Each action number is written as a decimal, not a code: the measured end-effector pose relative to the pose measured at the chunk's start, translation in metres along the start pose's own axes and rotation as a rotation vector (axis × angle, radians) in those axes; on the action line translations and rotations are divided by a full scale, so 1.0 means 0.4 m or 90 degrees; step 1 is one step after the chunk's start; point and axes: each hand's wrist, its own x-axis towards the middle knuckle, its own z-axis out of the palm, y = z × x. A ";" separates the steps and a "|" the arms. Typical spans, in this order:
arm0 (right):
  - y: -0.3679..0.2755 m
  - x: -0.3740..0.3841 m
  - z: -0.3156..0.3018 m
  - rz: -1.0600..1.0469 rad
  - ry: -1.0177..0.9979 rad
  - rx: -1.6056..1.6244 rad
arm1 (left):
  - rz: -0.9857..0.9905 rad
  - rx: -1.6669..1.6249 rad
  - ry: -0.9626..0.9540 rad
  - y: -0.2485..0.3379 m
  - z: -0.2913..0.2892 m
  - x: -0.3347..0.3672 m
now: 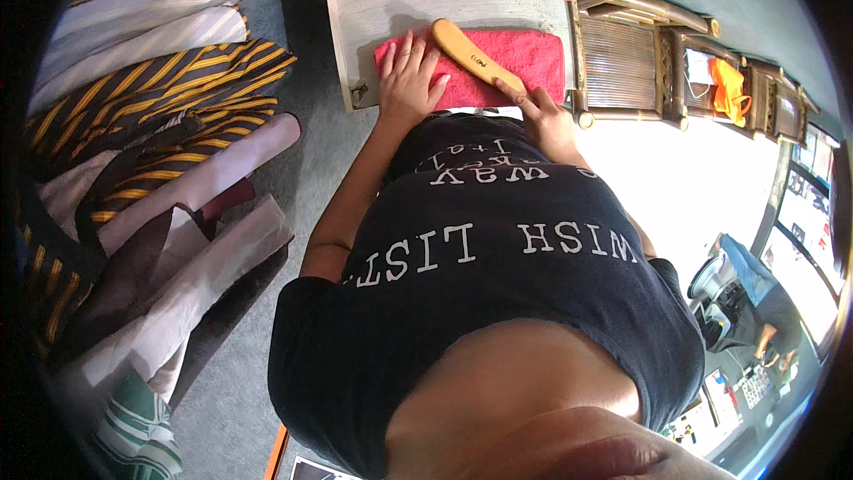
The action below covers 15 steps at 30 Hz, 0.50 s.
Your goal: The person picks up a pink towel, smooths it out with a brush, and rolls it into a cylinder before placing it on top of a stack of similar towels.
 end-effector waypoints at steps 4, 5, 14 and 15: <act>0.050 -0.037 -0.003 0.067 0.095 -0.072 | -0.015 -0.004 0.019 0.015 -0.009 0.008; 0.066 -0.045 -0.015 0.096 0.104 -0.084 | -0.013 -0.004 0.020 0.016 -0.009 0.010; 0.153 -0.054 -0.078 0.114 0.245 -0.029 | -0.018 -0.015 0.010 0.018 -0.018 0.010; 0.144 -0.048 -0.086 0.050 0.247 0.008 | -0.026 -0.050 0.034 0.011 -0.020 0.009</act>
